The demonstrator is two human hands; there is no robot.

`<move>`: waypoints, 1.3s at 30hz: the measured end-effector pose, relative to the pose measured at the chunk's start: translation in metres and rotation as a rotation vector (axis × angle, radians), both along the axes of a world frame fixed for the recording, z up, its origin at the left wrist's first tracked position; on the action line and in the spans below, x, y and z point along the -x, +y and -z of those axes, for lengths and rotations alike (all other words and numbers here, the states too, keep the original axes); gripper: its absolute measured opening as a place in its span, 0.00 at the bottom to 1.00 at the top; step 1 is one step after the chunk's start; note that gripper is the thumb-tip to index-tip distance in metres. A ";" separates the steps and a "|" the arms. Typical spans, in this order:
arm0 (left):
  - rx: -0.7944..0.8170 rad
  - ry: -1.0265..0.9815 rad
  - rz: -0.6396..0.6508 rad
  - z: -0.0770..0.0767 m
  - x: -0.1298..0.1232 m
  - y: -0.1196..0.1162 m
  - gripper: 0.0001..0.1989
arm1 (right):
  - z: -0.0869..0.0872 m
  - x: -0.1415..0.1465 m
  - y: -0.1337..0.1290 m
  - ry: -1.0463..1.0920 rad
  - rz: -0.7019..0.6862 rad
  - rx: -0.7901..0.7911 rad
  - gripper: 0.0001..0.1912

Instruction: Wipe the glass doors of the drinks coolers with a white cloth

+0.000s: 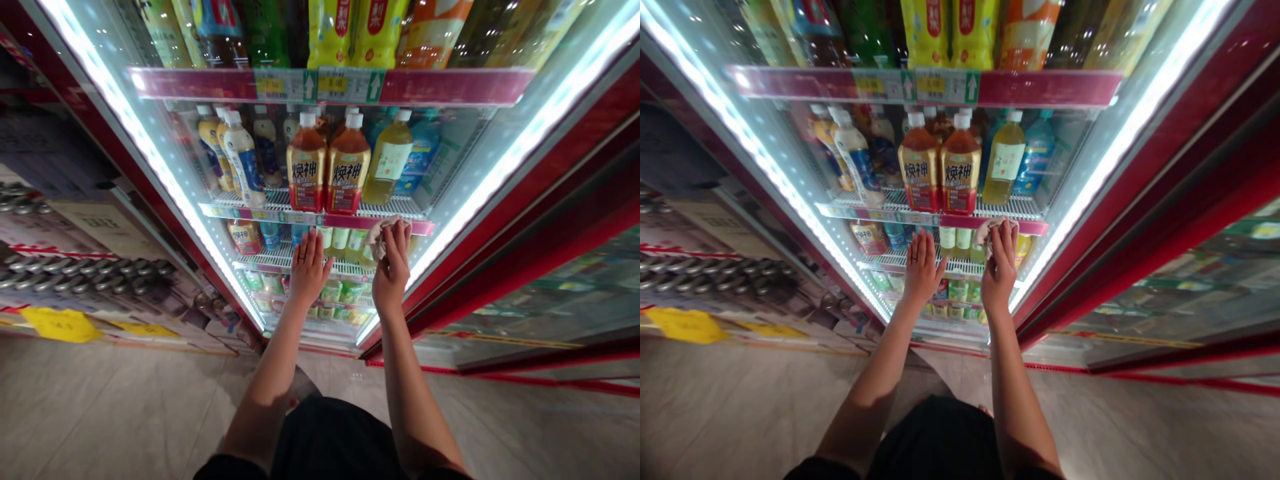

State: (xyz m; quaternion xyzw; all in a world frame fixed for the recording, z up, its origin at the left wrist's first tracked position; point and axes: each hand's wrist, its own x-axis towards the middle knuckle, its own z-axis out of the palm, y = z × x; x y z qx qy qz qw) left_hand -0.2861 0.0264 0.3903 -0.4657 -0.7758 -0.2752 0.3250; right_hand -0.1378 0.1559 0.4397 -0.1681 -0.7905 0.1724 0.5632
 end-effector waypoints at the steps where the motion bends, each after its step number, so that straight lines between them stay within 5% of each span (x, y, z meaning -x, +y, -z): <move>1: -0.013 -0.008 -0.015 0.000 0.007 -0.002 0.44 | -0.005 0.006 -0.003 -0.013 0.002 -0.008 0.38; 4: -0.012 -0.006 -0.035 0.003 0.027 -0.006 0.43 | -0.009 0.019 -0.013 -0.036 -0.042 -0.052 0.37; 11: -0.013 0.019 -0.004 0.026 0.049 -0.001 0.43 | 0.015 0.019 -0.024 0.026 -0.026 -0.039 0.35; 14: -0.025 0.021 -0.001 0.031 0.050 0.003 0.42 | 0.006 0.025 -0.025 0.045 0.026 -0.026 0.36; 19: 0.001 0.009 0.032 0.029 0.049 0.002 0.42 | -0.015 0.051 -0.037 0.011 0.054 -0.082 0.36; 27: 0.020 0.052 0.058 0.024 0.049 -0.003 0.42 | 0.010 0.054 -0.051 0.028 0.017 -0.082 0.33; 34: 0.040 -0.022 0.134 0.020 0.047 -0.008 0.41 | -0.008 0.069 -0.058 0.030 -0.042 -0.098 0.37; 39: -0.143 -0.027 0.122 0.026 0.065 -0.042 0.41 | 0.005 0.068 -0.064 -0.086 -0.052 -0.138 0.37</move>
